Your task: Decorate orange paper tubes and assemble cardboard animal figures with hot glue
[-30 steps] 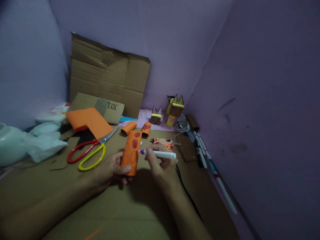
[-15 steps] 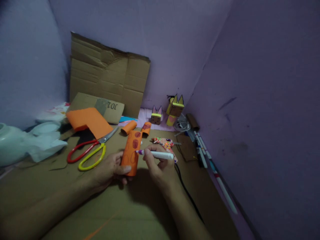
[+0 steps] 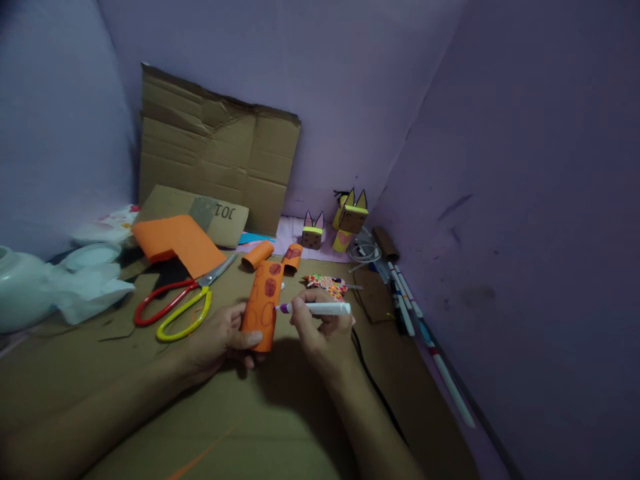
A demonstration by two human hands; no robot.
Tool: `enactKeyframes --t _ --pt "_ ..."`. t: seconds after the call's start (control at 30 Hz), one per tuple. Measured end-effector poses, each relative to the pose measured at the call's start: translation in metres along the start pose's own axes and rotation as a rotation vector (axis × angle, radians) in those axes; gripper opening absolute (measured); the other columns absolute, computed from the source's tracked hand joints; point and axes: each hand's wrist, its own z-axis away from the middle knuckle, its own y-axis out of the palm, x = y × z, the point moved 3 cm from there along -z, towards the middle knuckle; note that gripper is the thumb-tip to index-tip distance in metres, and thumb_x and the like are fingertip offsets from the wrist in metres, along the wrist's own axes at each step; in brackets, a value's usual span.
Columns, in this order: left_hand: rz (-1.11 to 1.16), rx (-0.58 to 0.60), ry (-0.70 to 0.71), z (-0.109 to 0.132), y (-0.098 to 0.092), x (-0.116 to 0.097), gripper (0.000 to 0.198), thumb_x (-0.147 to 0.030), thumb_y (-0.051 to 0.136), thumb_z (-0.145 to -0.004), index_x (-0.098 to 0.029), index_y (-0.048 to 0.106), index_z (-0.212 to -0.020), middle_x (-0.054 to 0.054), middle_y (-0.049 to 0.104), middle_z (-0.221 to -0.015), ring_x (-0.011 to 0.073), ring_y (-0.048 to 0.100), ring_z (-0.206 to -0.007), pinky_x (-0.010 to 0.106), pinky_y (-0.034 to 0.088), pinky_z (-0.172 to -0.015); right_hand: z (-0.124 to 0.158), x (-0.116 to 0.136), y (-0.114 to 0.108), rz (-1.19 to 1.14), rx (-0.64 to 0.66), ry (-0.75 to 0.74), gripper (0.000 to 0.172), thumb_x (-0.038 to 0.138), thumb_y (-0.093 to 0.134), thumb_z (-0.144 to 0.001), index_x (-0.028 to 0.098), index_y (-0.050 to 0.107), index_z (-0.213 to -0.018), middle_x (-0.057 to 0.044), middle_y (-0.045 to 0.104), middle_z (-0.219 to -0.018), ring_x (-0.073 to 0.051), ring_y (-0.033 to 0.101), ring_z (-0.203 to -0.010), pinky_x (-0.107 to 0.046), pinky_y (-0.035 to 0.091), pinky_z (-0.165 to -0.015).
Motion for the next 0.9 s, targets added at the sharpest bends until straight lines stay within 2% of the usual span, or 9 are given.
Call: enactKeyframes --t 0.27,0.5,0.73,0.9 --pt "0.0 0.007 -0.008 0.0002 -0.0003 0.0 0.042 -0.019 0.076 -0.056 -0.013 0.056 -0.093 0.001 0.064 -0.065 0.0131 0.061 -0.049 0.02 0.046 -0.041 -0.0001 0.0062 0.0008 -0.038 -0.009 -0.031 0.019 0.03 0.059 -0.085 0.019 0.063 -0.071 0.0 0.063 -0.058 -0.014 0.062 -0.052 -0.024 0.047 -0.049" --pt "-0.015 -0.004 -0.002 0.0007 0.001 -0.0013 0.047 -0.022 0.077 -0.055 -0.012 0.055 -0.095 0.001 0.063 -0.065 0.0131 0.06 -0.049 0.02 0.046 -0.04 0.0001 0.0064 0.0036 -0.01 0.018 -0.044 0.017 0.029 0.058 -0.086 0.019 0.063 -0.072 0.001 0.063 -0.058 -0.013 0.059 -0.053 -0.024 0.046 -0.052" --pt "-0.02 0.004 0.0 0.0006 0.0001 0.0 0.047 -0.022 0.077 -0.056 -0.012 0.055 -0.096 0.002 0.063 -0.068 0.0134 0.06 -0.05 0.021 0.046 -0.04 0.003 -0.0012 0.0047 -0.028 0.119 0.006 0.019 0.03 0.057 -0.086 0.018 0.061 -0.071 0.001 0.06 -0.056 -0.013 0.058 -0.05 -0.023 0.045 -0.046" --pt "0.002 0.007 0.005 0.0004 0.0002 0.0007 0.045 -0.019 0.076 -0.056 -0.012 0.056 -0.095 0.002 0.063 -0.065 0.0137 0.06 -0.05 0.021 0.047 -0.041 0.0004 0.0025 0.004 -0.028 0.068 -0.024 0.018 0.03 0.058 -0.086 0.019 0.062 -0.072 0.001 0.062 -0.056 -0.013 0.059 -0.051 -0.023 0.045 -0.048"
